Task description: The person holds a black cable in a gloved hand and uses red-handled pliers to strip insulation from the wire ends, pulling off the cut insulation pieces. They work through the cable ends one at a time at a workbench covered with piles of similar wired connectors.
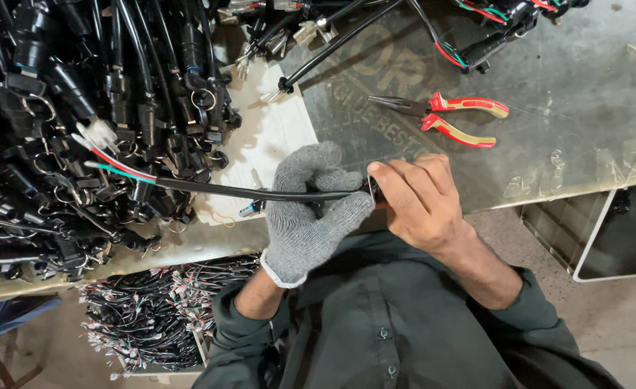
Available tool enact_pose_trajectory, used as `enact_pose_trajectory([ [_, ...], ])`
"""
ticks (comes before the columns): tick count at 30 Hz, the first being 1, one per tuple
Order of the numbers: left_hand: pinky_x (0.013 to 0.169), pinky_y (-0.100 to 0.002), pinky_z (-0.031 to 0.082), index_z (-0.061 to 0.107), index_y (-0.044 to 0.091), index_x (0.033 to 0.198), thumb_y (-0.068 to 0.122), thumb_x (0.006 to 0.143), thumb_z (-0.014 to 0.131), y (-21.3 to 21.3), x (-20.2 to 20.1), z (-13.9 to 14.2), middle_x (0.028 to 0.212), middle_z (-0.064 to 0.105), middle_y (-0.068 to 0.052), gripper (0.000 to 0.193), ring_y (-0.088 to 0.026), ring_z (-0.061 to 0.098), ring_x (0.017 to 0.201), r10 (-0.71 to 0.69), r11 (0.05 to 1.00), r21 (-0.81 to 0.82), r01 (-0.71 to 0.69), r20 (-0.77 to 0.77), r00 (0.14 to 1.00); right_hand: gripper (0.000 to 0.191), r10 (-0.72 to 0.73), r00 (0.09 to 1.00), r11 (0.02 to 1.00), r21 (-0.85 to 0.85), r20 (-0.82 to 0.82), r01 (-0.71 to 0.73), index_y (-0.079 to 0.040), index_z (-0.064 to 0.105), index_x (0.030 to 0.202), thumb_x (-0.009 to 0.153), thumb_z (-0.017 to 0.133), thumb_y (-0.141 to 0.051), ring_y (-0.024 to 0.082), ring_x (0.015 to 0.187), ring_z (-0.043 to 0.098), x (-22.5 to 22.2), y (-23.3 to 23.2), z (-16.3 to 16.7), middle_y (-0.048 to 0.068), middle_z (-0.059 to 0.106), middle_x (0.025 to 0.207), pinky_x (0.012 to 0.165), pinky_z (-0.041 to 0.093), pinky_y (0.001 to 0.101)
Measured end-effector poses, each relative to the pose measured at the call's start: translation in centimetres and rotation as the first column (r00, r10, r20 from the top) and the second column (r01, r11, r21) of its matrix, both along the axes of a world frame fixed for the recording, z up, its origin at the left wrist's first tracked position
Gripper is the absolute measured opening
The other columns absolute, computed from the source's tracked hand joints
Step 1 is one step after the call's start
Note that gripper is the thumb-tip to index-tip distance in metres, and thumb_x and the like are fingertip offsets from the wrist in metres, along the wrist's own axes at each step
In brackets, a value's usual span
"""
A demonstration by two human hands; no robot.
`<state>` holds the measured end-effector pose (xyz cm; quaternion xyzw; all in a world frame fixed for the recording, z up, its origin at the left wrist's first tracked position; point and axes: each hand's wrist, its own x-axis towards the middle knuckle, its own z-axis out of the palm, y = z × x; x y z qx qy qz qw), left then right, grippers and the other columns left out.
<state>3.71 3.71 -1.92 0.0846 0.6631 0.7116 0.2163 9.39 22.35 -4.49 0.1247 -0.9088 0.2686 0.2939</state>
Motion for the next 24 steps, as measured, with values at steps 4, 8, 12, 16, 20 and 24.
enact_pose_trajectory([
  [4,0.088,-0.03,0.06,0.051,0.002,0.136,0.006,0.086,0.087,-0.1,-0.2,0.0,0.116,0.065,-0.005,0.062,-0.013,0.069,0.103,0.0,1.0,-0.024,-0.002,-0.06,0.998,0.048,-0.008,1.0,1.0,-0.006,-0.025,0.007,0.002,0.064,0.127,0.08,0.074,0.005,0.032,0.092,0.058,0.0,0.0,0.0,0.013,0.065,0.109,0.08,0.049,0.0452],
  [8,0.088,-0.029,0.06,0.046,0.001,0.145,0.006,0.086,0.086,-0.4,-1.5,0.4,0.11,0.073,-0.005,0.071,-0.012,0.07,0.1,-0.135,0.99,-0.043,0.135,0.006,0.991,0.054,0.117,0.986,0.976,-0.199,0.118,-0.092,0.003,0.06,0.131,0.079,0.076,0.003,0.034,0.087,0.058,0.2,-0.2,0.3,0.014,0.063,0.105,0.078,0.05,0.044],
  [12,0.078,-0.026,0.059,0.047,0.001,0.15,0.011,0.084,0.086,-0.5,-2.5,1.6,0.099,0.075,-0.004,0.077,-0.009,0.07,0.088,-0.235,0.955,-0.186,0.229,-0.008,0.972,0.061,0.136,0.973,0.947,-0.314,0.184,-0.073,0.005,0.056,0.134,0.075,0.074,0.006,0.035,0.083,0.058,0.5,-0.6,0.6,0.016,0.061,0.102,0.075,0.05,0.0435],
  [16,0.081,-0.026,0.059,0.056,0.005,0.141,0.022,0.089,0.082,0.0,-3.4,2.8,0.097,0.078,-0.003,0.061,-0.01,0.073,0.087,-0.261,0.933,-0.283,0.222,-0.109,0.959,0.06,0.099,0.971,0.942,-0.334,0.219,-0.021,0.005,0.057,0.133,0.074,0.069,0.01,0.034,0.083,0.059,0.4,-1.3,0.5,0.016,0.061,0.101,0.075,0.052,0.0426],
  [20,0.069,-0.031,0.056,0.078,0.01,0.108,0.031,0.087,0.083,0.3,-4.4,3.1,0.084,0.077,-0.005,0.031,-0.017,0.073,0.075,-0.417,0.748,-0.609,0.263,-0.123,0.901,0.054,0.106,0.971,0.934,-0.357,0.215,-0.022,0.005,0.054,0.133,0.081,0.071,0.005,0.034,0.085,0.06,0.1,-1.9,0.2,0.016,0.062,0.104,0.076,0.051,0.0419],
  [24,0.069,-0.034,0.052,0.079,0.012,0.103,0.028,0.091,0.082,0.4,-4.3,3.1,0.084,0.076,-0.005,0.02,-0.021,0.07,0.078,-0.472,0.758,-0.634,0.151,-0.375,0.798,0.048,0.091,0.952,0.903,-0.426,0.292,0.044,0.002,0.058,0.132,0.086,0.07,0.007,0.032,0.081,0.059,-0.4,-2.0,0.2,0.014,0.059,0.096,0.074,0.05,0.0404],
])
